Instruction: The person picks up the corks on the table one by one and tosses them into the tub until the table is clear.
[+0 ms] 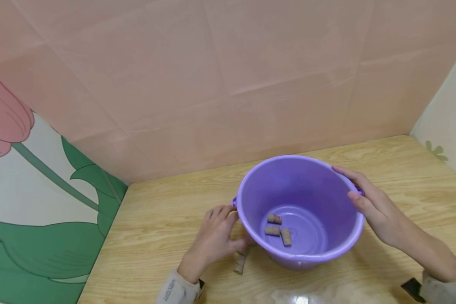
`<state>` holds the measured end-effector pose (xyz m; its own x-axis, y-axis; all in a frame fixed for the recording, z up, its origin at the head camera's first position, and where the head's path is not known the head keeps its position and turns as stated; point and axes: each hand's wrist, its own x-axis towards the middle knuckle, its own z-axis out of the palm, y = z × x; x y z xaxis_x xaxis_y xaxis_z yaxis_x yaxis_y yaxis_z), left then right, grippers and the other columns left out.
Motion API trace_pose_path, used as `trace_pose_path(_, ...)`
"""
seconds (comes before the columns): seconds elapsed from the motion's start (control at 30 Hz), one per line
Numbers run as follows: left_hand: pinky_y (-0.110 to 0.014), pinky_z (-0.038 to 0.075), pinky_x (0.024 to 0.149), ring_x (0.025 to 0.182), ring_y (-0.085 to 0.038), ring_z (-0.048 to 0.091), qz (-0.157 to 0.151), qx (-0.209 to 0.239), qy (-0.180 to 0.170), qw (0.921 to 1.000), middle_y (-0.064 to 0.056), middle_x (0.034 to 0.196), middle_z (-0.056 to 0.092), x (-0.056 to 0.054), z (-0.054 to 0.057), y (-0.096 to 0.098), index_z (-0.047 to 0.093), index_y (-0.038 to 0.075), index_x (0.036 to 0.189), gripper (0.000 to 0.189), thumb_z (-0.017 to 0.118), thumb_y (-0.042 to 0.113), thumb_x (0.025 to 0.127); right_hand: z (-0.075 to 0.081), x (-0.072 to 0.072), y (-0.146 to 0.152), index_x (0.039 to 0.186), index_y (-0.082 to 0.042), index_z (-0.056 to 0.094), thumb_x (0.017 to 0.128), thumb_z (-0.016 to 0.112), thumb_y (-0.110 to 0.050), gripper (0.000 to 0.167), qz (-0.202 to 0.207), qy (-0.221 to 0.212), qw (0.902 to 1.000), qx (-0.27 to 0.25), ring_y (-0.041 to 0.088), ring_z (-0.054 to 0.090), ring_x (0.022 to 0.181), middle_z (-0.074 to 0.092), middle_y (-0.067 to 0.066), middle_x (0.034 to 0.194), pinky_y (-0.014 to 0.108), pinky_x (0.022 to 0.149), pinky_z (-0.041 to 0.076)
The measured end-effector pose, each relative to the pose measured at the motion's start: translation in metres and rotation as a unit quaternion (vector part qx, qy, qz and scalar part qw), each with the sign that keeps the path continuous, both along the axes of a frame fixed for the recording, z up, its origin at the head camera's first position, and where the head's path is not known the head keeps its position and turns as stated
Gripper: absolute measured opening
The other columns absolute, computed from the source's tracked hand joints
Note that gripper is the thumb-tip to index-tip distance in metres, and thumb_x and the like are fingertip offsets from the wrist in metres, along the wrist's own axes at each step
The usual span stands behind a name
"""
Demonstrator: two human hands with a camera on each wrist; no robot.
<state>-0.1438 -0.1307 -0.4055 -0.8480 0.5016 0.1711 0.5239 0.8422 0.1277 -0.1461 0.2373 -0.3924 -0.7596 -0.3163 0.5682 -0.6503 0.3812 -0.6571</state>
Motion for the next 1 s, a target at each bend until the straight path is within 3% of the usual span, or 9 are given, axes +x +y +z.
trace_pose_path(0.43, -0.049, 0.040, 0.108, 0.128, -0.025, 0.052, -0.004, -0.012, 0.003, 0.9999, -0.003, 0.138, 0.060, -0.001, -0.015, 0.003, 0.066, 0.016, 0.125, 0.058, 0.073, 0.053, 0.080, 0.000, 0.000, 0.000, 0.152, -0.005, 0.036, 0.098, 0.035, 0.006, 0.055, 0.001, 0.002, 1.0000, -0.001, -0.006, 0.053, 0.120, 0.047, -0.013, 0.149, 0.005, 0.091, 0.045)
trace_pose_path(0.7, -0.052, 0.039, 0.110, 0.129, -0.026, 0.052, -0.006, -0.027, -0.014, 0.9995, -0.004, 0.138, 0.059, -0.002, -0.020, 0.006, 0.063, 0.018, 0.132, 0.066, 0.076, 0.053, 0.078, 0.000, -0.002, 0.000, 0.151, -0.004, 0.036, 0.098, 0.035, 0.007, 0.055, 0.004, 0.009, 1.0000, 0.000, -0.006, 0.054, 0.120, 0.047, -0.012, 0.149, 0.005, 0.091, 0.045)
trace_pose_path(1.0, -0.049, 0.039, 0.109, 0.127, -0.025, 0.053, -0.003, -0.039, -0.008, 0.9992, -0.003, 0.134, 0.061, -0.001, -0.023, 0.008, 0.062, 0.017, 0.133, 0.070, 0.076, 0.056, 0.077, -0.001, -0.002, 0.000, 0.151, -0.004, 0.036, 0.098, 0.035, 0.007, 0.054, 0.003, 0.009, 0.9999, 0.000, -0.006, 0.053, 0.121, 0.047, -0.013, 0.149, 0.006, 0.090, 0.046)
